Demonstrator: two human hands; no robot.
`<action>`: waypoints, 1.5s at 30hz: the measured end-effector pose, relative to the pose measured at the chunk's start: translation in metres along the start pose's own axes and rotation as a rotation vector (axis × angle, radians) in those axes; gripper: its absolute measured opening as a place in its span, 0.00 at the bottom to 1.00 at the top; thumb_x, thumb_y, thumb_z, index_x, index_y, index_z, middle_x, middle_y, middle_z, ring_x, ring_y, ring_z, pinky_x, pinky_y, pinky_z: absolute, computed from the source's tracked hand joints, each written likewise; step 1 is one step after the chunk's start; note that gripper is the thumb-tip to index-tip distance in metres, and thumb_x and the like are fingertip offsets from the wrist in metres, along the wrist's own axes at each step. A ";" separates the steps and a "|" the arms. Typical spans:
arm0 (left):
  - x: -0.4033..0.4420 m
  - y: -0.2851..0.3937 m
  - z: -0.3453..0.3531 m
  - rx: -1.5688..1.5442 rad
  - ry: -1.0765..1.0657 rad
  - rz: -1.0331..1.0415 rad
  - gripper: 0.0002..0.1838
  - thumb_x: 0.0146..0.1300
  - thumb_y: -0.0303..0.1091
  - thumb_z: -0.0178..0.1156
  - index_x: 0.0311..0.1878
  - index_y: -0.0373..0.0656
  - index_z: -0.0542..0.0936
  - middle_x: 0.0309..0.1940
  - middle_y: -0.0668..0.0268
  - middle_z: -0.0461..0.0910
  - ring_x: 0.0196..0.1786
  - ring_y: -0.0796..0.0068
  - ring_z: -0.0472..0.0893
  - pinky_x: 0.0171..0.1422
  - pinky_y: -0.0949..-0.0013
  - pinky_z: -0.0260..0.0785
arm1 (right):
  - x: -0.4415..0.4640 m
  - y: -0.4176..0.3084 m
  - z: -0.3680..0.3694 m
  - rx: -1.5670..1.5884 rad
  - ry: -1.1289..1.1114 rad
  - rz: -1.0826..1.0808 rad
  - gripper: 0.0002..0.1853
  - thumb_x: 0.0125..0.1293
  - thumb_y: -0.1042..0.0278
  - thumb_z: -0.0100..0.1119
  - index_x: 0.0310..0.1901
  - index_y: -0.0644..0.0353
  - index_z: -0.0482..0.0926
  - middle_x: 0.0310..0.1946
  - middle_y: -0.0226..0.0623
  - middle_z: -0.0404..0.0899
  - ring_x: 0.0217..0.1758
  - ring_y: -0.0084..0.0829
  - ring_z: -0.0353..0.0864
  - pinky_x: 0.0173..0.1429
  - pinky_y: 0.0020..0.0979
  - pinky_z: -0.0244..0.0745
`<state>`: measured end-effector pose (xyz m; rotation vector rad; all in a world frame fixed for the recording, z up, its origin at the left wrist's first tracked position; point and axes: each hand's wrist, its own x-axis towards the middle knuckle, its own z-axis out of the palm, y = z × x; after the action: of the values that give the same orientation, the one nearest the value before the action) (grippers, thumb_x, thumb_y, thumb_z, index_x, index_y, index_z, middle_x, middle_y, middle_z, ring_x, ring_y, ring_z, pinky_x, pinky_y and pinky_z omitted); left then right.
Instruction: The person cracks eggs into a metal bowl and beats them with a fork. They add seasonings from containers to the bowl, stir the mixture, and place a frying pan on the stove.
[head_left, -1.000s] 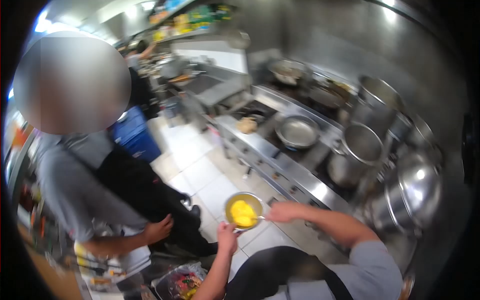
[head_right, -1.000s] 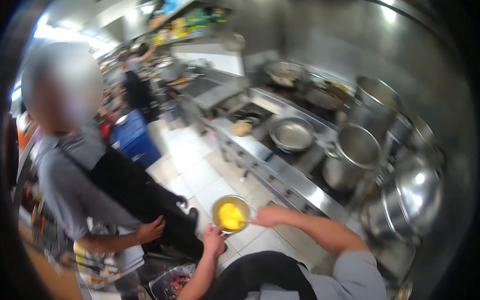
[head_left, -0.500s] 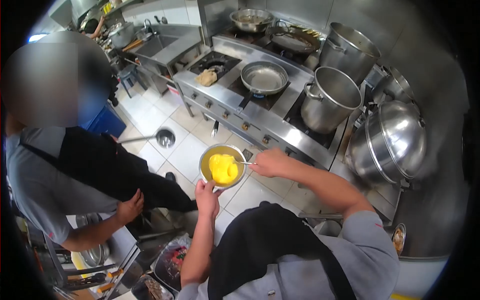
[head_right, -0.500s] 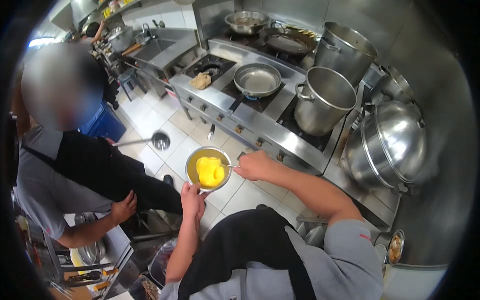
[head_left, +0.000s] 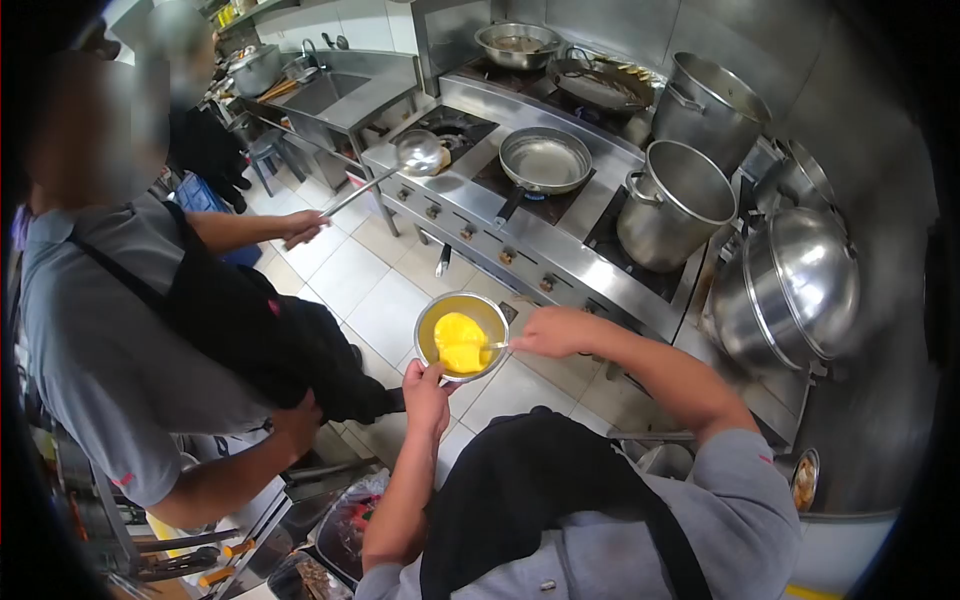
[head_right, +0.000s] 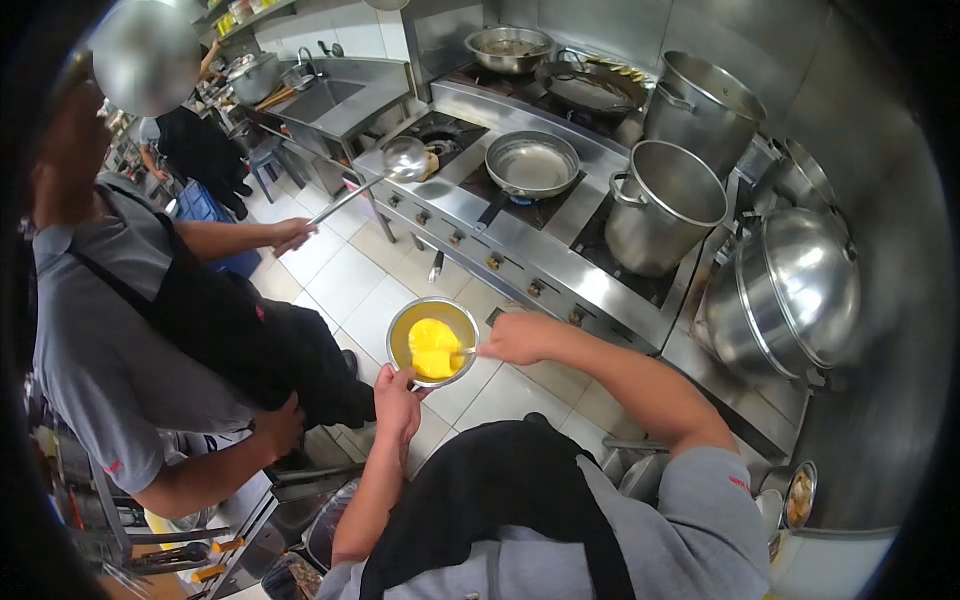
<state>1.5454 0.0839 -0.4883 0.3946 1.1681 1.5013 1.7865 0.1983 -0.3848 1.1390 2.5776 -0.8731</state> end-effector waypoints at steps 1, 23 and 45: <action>-0.001 0.002 0.002 -0.008 -0.007 0.009 0.10 0.69 0.24 0.56 0.33 0.45 0.67 0.36 0.62 0.77 0.39 0.70 0.82 0.43 0.58 0.83 | -0.001 -0.003 -0.002 -0.006 -0.001 -0.001 0.31 0.75 0.43 0.48 0.32 0.66 0.85 0.31 0.50 0.85 0.39 0.53 0.86 0.46 0.50 0.79; -0.017 -0.013 -0.018 -0.006 0.061 -0.070 0.06 0.68 0.23 0.53 0.34 0.43 0.68 0.35 0.62 0.76 0.39 0.69 0.82 0.45 0.54 0.84 | 0.003 -0.018 0.033 0.199 0.167 0.145 0.31 0.73 0.38 0.49 0.40 0.62 0.87 0.35 0.51 0.86 0.41 0.51 0.86 0.48 0.48 0.79; 0.120 0.008 0.021 0.059 0.084 -0.053 0.11 0.68 0.24 0.51 0.51 0.38 0.74 0.46 0.59 0.82 0.44 0.69 0.84 0.50 0.62 0.80 | 0.091 0.223 0.222 0.458 0.069 0.417 0.23 0.64 0.48 0.61 0.31 0.65 0.86 0.27 0.51 0.83 0.30 0.44 0.83 0.41 0.43 0.78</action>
<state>1.5200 0.2006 -0.5139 0.3403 1.2823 1.4515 1.8722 0.2419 -0.6980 1.7697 2.1076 -1.3636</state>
